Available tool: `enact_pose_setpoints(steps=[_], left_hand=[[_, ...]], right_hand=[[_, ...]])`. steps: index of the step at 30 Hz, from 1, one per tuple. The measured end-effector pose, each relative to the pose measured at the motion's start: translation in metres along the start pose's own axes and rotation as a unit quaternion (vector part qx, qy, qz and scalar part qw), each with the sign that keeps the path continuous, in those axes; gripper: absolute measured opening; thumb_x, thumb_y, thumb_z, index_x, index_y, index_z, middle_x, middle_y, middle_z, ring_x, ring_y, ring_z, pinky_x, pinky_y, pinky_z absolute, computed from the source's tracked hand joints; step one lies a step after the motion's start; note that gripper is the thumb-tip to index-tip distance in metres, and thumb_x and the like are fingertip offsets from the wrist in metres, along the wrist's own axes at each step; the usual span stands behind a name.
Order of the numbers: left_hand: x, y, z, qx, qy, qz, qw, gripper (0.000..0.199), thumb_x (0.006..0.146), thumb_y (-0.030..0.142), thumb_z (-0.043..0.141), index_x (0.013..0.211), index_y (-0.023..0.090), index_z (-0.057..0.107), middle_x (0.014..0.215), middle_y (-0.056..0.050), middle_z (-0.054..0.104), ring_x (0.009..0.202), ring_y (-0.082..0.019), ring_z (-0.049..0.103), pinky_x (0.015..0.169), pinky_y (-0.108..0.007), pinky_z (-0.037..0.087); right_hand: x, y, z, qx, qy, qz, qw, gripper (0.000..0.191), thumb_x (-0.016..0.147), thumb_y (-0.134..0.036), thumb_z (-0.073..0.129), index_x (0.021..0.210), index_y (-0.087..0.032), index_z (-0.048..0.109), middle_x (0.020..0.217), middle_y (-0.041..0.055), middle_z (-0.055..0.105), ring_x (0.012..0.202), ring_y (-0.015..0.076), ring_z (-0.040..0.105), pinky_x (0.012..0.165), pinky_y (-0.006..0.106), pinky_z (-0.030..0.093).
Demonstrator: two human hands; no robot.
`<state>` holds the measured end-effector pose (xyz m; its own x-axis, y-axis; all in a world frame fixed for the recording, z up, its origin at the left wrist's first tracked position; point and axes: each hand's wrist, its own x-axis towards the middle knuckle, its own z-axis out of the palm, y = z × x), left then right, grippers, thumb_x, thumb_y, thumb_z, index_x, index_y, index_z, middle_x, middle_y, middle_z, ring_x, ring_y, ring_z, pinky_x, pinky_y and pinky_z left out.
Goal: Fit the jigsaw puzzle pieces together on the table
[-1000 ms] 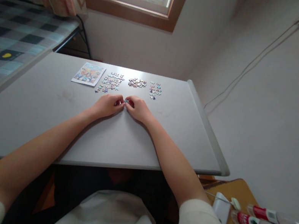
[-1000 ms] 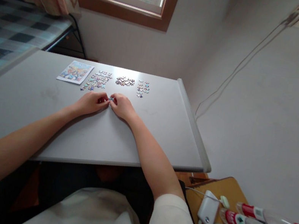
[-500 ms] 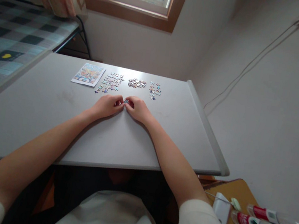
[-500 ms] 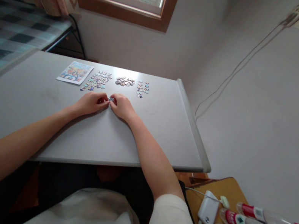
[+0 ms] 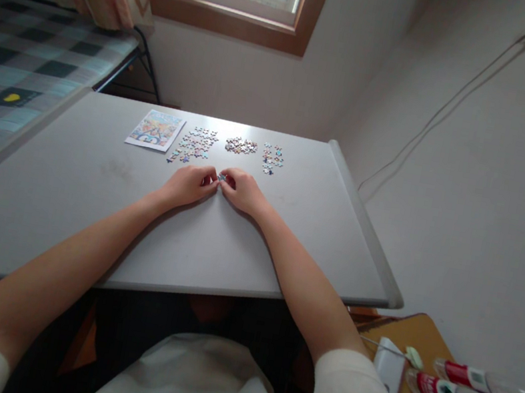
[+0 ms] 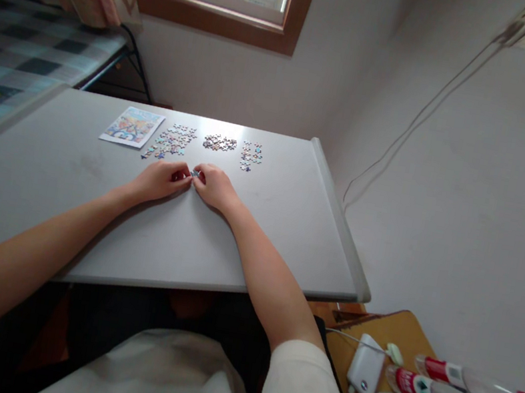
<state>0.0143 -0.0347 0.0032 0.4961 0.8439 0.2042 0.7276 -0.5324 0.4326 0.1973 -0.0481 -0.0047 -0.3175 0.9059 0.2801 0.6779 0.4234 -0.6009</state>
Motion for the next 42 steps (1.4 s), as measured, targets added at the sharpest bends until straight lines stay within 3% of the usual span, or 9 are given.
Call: enact_pose_setpoints(steps=[42], left_hand=[[0.0010, 0.0017, -0.0014, 0.017, -0.004, -0.012, 1.000, 0.033, 0.082, 0.045, 0.050, 0.086, 0.018, 0.069, 0.070, -0.004, 0.066, 0.059, -0.015, 0.053, 0.057, -0.024, 0.034]], right_hand=[[0.0000, -0.0029, -0.0012, 0.011, -0.005, 0.002, 1.000, 0.026, 0.084, -0.021, 0.051, 0.104, -0.012, 0.065, 0.086, 0.0042, 0.061, 0.077, 0.0129, 0.051, 0.076, 0.025, 0.040]])
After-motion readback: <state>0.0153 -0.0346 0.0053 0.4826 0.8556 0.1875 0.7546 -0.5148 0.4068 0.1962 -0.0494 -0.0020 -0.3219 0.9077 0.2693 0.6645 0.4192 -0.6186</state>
